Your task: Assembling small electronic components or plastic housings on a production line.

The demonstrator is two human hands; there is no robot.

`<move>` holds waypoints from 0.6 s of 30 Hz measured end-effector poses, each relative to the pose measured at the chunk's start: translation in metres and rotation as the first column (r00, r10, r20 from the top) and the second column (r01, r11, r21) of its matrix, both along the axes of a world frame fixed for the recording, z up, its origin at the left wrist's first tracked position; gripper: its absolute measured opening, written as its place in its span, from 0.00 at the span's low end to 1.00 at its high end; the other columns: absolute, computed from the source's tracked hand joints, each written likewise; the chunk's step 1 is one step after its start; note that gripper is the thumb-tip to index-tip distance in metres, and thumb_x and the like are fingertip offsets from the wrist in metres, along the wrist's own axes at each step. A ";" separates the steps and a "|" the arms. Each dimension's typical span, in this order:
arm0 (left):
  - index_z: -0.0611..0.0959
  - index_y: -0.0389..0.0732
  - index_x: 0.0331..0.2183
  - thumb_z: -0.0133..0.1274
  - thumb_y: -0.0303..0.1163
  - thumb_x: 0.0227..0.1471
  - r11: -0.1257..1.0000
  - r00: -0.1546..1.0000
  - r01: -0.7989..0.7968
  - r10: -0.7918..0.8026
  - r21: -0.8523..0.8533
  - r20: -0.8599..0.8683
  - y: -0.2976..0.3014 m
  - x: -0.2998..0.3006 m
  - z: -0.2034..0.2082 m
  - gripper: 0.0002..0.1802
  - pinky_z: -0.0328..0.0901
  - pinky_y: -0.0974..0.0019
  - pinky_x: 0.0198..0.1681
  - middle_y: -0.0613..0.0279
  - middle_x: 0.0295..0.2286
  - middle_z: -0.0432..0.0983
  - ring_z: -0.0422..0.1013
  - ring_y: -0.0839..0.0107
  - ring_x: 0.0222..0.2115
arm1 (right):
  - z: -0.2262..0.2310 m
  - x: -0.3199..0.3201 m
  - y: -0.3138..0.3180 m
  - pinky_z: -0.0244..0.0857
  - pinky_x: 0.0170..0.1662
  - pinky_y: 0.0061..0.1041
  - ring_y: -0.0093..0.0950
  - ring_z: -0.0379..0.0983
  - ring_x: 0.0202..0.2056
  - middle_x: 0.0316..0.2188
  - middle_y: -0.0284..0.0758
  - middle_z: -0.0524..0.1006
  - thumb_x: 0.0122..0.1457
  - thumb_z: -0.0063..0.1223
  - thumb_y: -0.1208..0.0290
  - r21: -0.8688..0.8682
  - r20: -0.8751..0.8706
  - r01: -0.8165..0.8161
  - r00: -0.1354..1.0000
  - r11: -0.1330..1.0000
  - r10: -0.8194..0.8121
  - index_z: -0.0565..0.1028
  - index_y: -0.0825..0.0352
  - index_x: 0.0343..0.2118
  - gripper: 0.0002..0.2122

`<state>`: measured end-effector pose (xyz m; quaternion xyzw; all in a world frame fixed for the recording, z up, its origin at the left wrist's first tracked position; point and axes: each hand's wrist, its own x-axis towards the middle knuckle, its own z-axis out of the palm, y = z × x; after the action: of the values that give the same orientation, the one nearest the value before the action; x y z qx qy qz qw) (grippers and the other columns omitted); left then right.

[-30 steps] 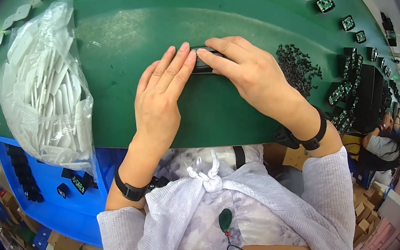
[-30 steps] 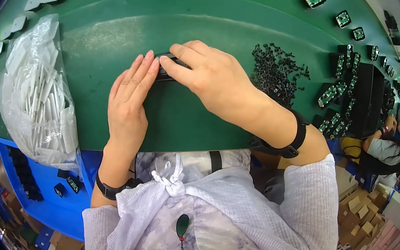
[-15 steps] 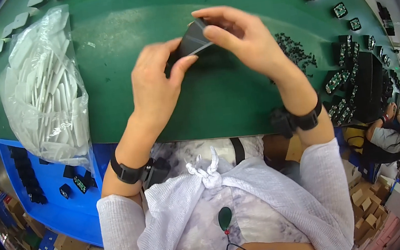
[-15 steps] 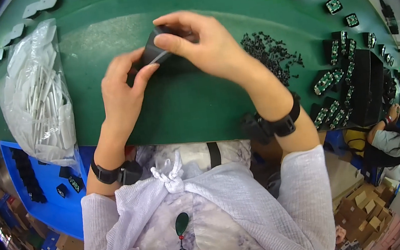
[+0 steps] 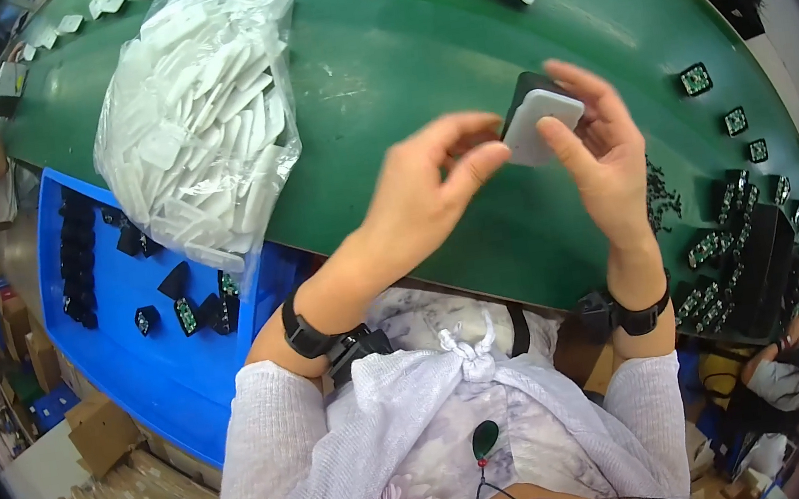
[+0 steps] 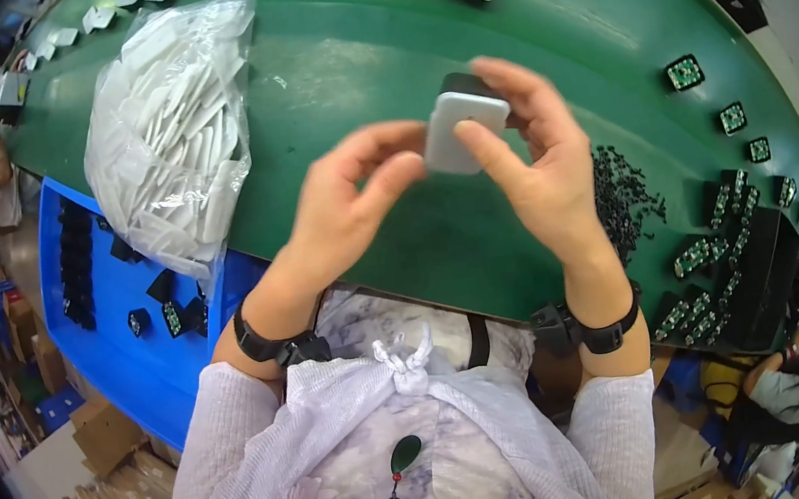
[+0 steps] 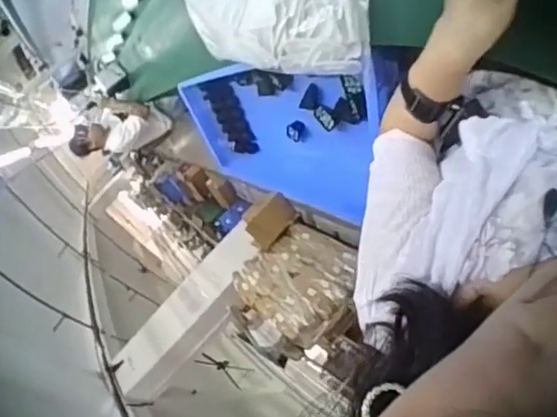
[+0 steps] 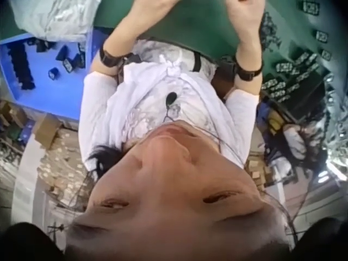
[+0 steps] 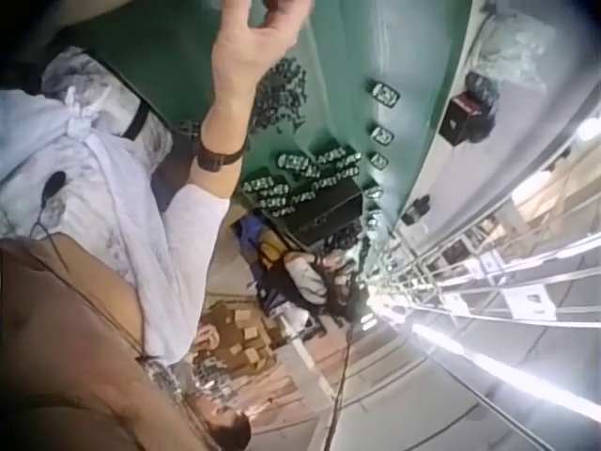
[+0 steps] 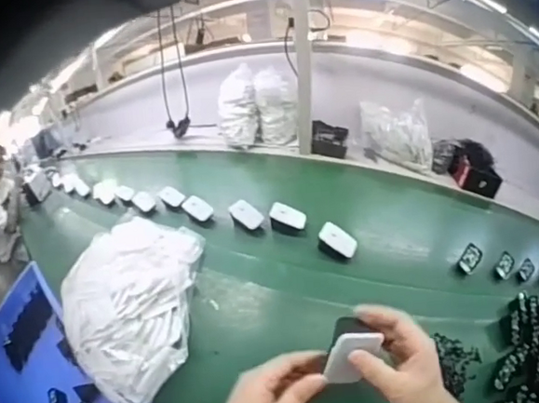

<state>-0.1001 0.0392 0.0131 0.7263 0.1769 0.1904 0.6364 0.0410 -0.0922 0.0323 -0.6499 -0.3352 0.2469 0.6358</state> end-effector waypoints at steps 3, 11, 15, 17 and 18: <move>0.79 0.37 0.36 0.54 0.28 0.51 0.713 0.906 -0.405 0.397 0.573 0.147 0.043 -0.010 0.009 0.08 0.66 0.61 0.36 0.53 0.32 0.76 0.72 0.56 0.31 | 0.003 0.029 -0.002 0.63 0.49 0.22 0.23 0.71 0.43 0.45 0.38 0.75 0.56 0.57 0.74 -0.018 0.140 0.075 0.987 0.997 -0.072 0.63 0.70 0.56 0.25; 0.82 0.43 0.35 0.59 0.29 0.44 0.166 0.664 -0.068 0.744 0.984 -0.080 0.132 -0.064 0.000 0.12 0.63 0.56 0.42 0.57 0.35 0.76 0.68 0.58 0.41 | -0.014 0.165 -0.009 0.64 0.48 0.22 0.24 0.71 0.44 0.43 0.35 0.75 0.57 0.56 0.73 -0.270 0.434 0.223 0.896 0.937 -0.088 0.70 0.68 0.51 0.18; 0.84 0.50 0.37 0.60 0.35 0.45 0.093 0.616 0.054 0.780 0.994 -0.107 0.132 -0.060 -0.011 0.13 0.62 0.53 0.45 0.63 0.43 0.73 0.66 0.60 0.47 | -0.027 0.207 0.002 0.64 0.48 0.23 0.25 0.71 0.44 0.44 0.36 0.75 0.56 0.57 0.71 -0.401 0.333 0.139 0.943 0.906 0.003 0.71 0.68 0.49 0.17; 0.84 0.52 0.37 0.60 0.36 0.46 0.104 0.603 0.052 0.789 0.993 -0.114 0.136 -0.058 -0.012 0.13 0.62 0.52 0.45 0.64 0.44 0.73 0.66 0.60 0.48 | -0.029 0.222 0.003 0.64 0.49 0.23 0.24 0.71 0.44 0.44 0.36 0.75 0.56 0.57 0.70 -0.447 0.343 0.124 0.938 0.886 0.042 0.71 0.68 0.48 0.17; 0.84 0.53 0.37 0.59 0.37 0.46 0.100 0.561 0.062 0.820 0.993 -0.118 0.139 -0.058 -0.014 0.12 0.61 0.52 0.46 0.65 0.45 0.72 0.65 0.60 0.49 | -0.028 0.222 0.006 0.66 0.47 0.25 0.26 0.72 0.43 0.42 0.37 0.76 0.55 0.58 0.70 -0.500 0.360 0.120 0.930 0.858 0.080 0.73 0.68 0.46 0.16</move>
<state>-0.1580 0.1779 -0.0008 0.8702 0.4451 0.1509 -0.1479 0.2632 -0.0857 0.0041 -0.8335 -0.3635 0.1943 0.3678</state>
